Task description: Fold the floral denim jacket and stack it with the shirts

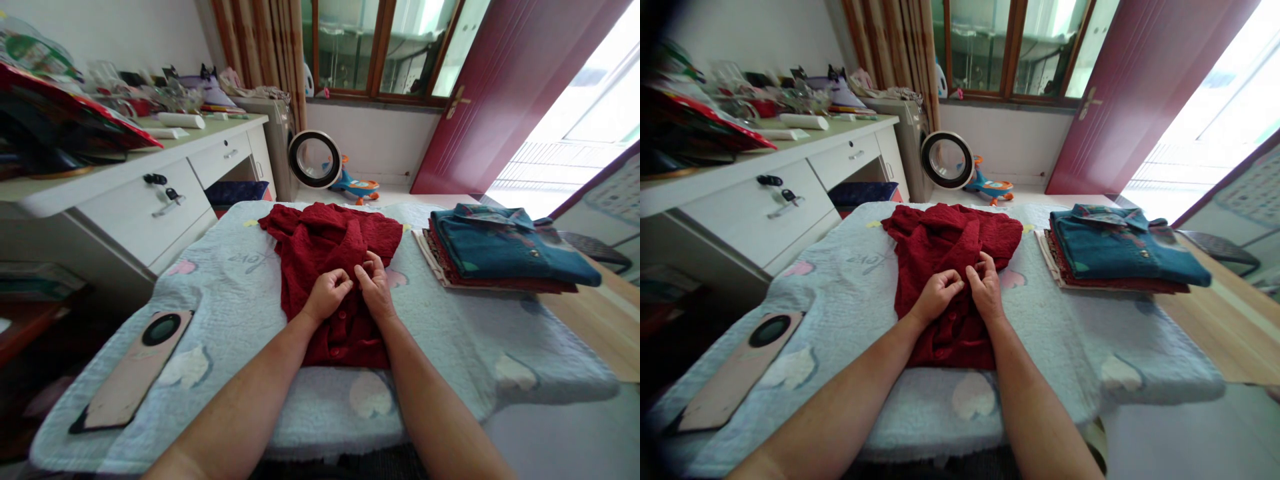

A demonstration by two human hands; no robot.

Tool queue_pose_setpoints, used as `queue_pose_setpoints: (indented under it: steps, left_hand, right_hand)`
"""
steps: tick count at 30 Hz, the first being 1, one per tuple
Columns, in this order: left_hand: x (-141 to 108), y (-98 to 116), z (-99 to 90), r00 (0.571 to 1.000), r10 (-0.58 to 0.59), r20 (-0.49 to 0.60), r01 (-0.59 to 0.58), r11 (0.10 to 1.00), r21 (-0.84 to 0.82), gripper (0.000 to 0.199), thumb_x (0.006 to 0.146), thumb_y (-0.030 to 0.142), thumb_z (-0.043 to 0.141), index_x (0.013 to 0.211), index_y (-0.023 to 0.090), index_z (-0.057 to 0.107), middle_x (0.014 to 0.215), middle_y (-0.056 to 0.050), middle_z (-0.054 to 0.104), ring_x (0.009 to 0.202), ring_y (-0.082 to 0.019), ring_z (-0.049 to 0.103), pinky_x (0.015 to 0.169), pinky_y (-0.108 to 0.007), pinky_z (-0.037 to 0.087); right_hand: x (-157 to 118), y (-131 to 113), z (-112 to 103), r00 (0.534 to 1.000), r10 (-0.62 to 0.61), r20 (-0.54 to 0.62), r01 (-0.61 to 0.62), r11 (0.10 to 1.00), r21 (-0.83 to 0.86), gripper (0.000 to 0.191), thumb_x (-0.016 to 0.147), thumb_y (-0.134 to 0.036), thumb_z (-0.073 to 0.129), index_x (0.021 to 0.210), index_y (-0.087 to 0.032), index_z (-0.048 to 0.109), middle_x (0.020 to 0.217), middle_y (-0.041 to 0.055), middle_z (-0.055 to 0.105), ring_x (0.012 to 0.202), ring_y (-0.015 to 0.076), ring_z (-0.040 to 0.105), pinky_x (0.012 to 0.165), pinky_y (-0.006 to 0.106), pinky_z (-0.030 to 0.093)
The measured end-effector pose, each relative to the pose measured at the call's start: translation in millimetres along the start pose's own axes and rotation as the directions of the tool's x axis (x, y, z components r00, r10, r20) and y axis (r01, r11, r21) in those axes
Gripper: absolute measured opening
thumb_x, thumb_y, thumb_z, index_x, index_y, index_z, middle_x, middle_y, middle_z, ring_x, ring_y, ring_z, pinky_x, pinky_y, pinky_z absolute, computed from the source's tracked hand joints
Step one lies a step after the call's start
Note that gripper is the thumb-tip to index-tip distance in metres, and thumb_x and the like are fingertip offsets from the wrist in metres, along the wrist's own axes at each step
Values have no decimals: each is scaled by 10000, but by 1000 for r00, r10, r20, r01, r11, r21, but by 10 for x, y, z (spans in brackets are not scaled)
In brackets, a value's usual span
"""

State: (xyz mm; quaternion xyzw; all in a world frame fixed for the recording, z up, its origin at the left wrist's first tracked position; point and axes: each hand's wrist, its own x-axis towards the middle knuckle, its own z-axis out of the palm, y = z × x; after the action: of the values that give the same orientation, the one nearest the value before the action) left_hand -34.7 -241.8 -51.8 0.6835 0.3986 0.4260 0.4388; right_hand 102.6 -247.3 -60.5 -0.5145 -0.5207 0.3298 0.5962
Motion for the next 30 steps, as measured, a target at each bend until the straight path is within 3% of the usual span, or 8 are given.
queue_pose_setpoints:
  steps: [4, 7, 11, 15, 18, 21, 26, 30]
  left_hand:
    - [-35, 20, 14, 996, 89, 17, -90, 982, 165, 170, 794, 231, 525, 630, 194, 501, 611, 38, 526, 589, -114, 467, 597, -235, 395]
    - [-55, 41, 30, 986, 167, -18, -154, 944, 292, 160, 793, 204, 537, 637, 203, 501, 656, 23, 543, 632, -131, 507, 659, -250, 426]
    - [-66, 69, 33, 933, 326, -151, -248, 888, 387, 33, 779, 175, 575, 794, 201, 562, 886, -42, 587, 883, -190, 566, 860, -310, 460]
    - [-51, 68, 23, 894, 389, -220, -276, 868, 414, 209, 781, 129, 576, 977, 201, 577, 1143, -89, 592, 1134, -233, 524, 1042, -392, 391]
    - [-31, 49, 27, 896, 389, -214, -280, 869, 408, 233, 800, 119, 563, 1018, 199, 577, 1202, -92, 592, 1182, -232, 511, 1073, -400, 368]
    - [-15, 25, 38, 911, 351, -218, -248, 886, 392, 212, 823, 144, 570, 1030, 190, 586, 1140, -89, 622, 1118, -226, 546, 1032, -384, 400]
    - [-10, 0, 41, 957, 144, -251, -82, 967, 242, 213, 868, 285, 596, 1060, 190, 588, 965, -49, 663, 907, -186, 618, 857, -316, 486]
    - [1, 6, 36, 971, 50, -234, -29, 995, 94, 299, 847, 364, 638, 1072, 178, 577, 830, -11, 647, 733, -145, 614, 716, -264, 497]
  right_hand:
    - [17, 21, 2, 1000, -13, 3, 13, 999, -39, 352, 783, -366, 557, 1102, -218, 569, 796, -22, 506, 695, 138, 490, 667, 263, 415]
    - [30, 46, 6, 999, -30, -21, 29, 998, -58, 394, 764, -321, 553, 1140, -209, 584, 774, -29, 486, 692, 136, 479, 694, 268, 416]
    - [29, 61, 1, 1000, -21, 2, 21, 999, -42, 482, 759, -281, 550, 1236, -208, 562, 773, -37, 479, 671, 125, 463, 684, 263, 415]
    - [20, 64, 2, 999, -17, 38, 17, 1000, -18, 528, 761, -267, 549, 1286, -219, 533, 777, -32, 515, 660, 127, 464, 659, 263, 423]
    - [15, 62, 5, 998, -32, 46, 32, 999, -19, 538, 756, -263, 556, 1292, -222, 531, 804, -9, 574, 696, 146, 508, 680, 279, 451]
    - [9, 58, 9, 997, -35, 70, 37, 999, -21, 569, 760, -257, 550, 1328, -232, 512, 832, 10, 618, 730, 167, 553, 697, 298, 479]
    - [-6, 61, 13, 991, -55, 119, 59, 998, -28, 639, 749, -219, 539, 1385, -236, 478, 834, 6, 644, 752, 179, 595, 727, 317, 512]
    - [-22, 55, 17, 984, -69, 166, 81, 995, -65, 657, 722, -185, 529, 1378, -209, 494, 856, 6, 664, 763, 177, 612, 760, 330, 525]
